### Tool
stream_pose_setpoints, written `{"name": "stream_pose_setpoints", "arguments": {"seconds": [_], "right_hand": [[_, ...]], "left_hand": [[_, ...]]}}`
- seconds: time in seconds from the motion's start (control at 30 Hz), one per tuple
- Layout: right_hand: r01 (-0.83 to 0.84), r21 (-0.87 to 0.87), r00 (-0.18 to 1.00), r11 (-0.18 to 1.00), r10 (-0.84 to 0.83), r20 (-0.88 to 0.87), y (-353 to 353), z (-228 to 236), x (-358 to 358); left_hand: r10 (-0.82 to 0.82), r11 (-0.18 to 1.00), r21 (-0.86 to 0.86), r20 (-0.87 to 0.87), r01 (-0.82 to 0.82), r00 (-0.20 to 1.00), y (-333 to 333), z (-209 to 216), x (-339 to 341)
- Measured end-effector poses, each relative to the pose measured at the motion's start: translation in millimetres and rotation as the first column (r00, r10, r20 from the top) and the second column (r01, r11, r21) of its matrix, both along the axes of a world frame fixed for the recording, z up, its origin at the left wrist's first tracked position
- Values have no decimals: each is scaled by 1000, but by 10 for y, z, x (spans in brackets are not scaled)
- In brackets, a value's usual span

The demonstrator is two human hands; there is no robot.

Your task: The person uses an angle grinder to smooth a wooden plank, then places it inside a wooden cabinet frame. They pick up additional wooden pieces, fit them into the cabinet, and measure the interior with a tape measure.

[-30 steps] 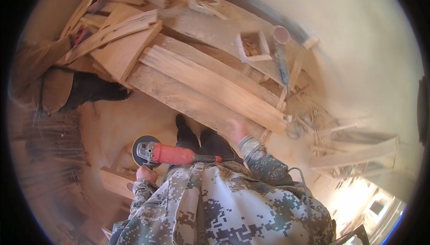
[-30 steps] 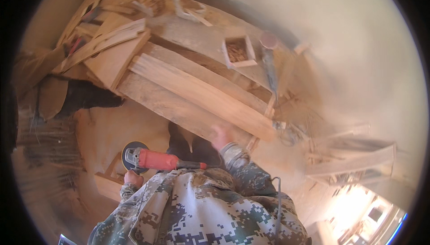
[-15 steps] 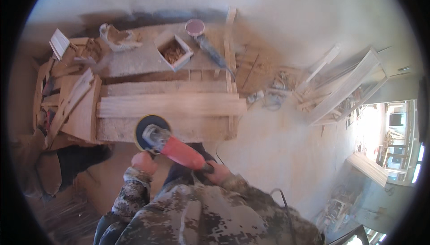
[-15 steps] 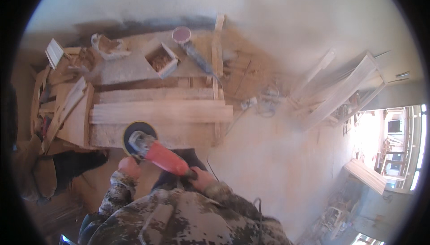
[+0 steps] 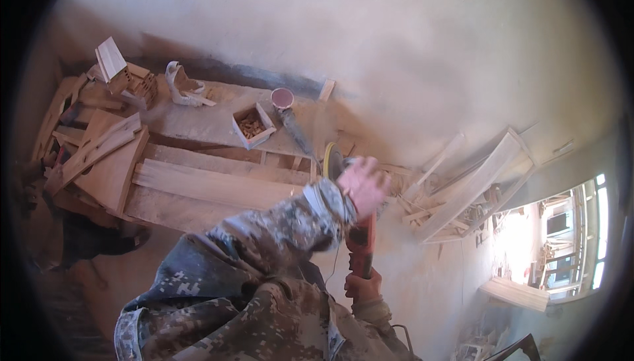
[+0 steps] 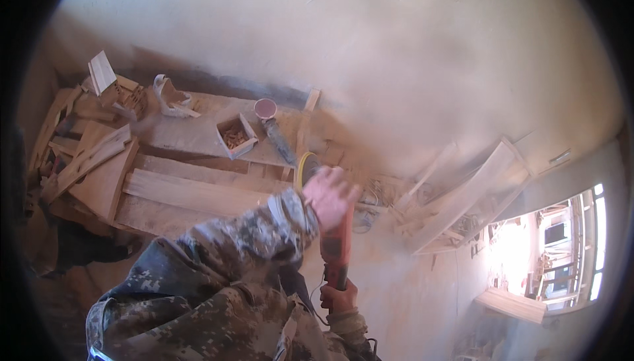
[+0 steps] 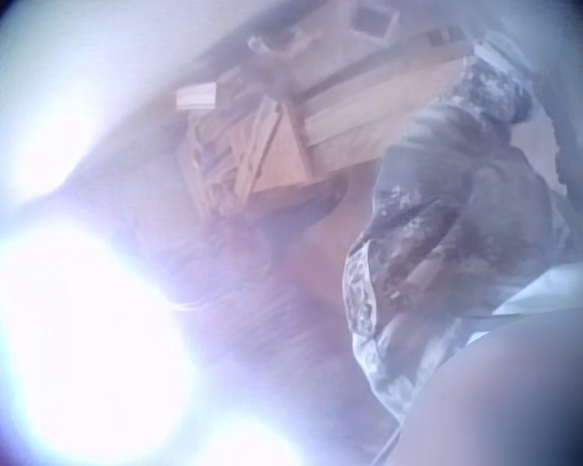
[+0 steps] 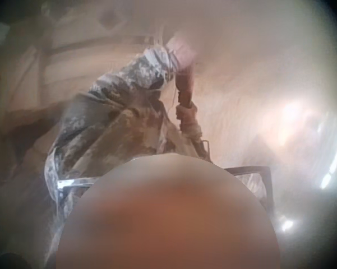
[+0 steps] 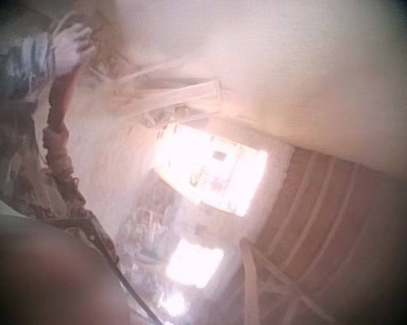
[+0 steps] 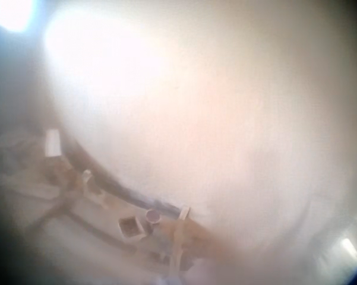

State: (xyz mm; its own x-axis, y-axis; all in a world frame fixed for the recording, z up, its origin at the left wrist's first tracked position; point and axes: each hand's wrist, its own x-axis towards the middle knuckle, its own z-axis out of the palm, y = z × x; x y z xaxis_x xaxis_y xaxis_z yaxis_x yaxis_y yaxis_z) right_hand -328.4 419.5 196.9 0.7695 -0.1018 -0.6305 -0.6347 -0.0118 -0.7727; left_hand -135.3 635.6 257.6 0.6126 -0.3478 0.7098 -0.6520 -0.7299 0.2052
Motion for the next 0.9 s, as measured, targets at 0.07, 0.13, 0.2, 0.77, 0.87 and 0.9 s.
{"name": "stream_pose_setpoints", "arguments": {"seconds": [0.07,0.13,0.2,0.77,0.87,0.9], "right_hand": [[-53,68,998,996,55,-27,-194,-24,436],[-122,255,993,959,118,32,-397,-196,926],[-211,496,975,843,143,172,-528,-526,1476],[277,952,932,-132,276,-233,-1188,-1730,3241],[377,916,898,137,188,-398,-1840,-1788,2946],[403,883,886,240,139,-442,-2013,-1835,2864]], "left_hand": [[-153,956,-234,124,178,981,-297,55,-7],[-271,896,-321,150,306,951,-524,-112,-54],[-279,867,-399,109,299,954,-695,-451,-107],[651,597,256,-709,-760,272,-390,-2236,-1022],[632,517,218,-750,-828,197,-173,-2900,-309],[674,539,189,-682,-821,286,-142,-3113,-96]]}}
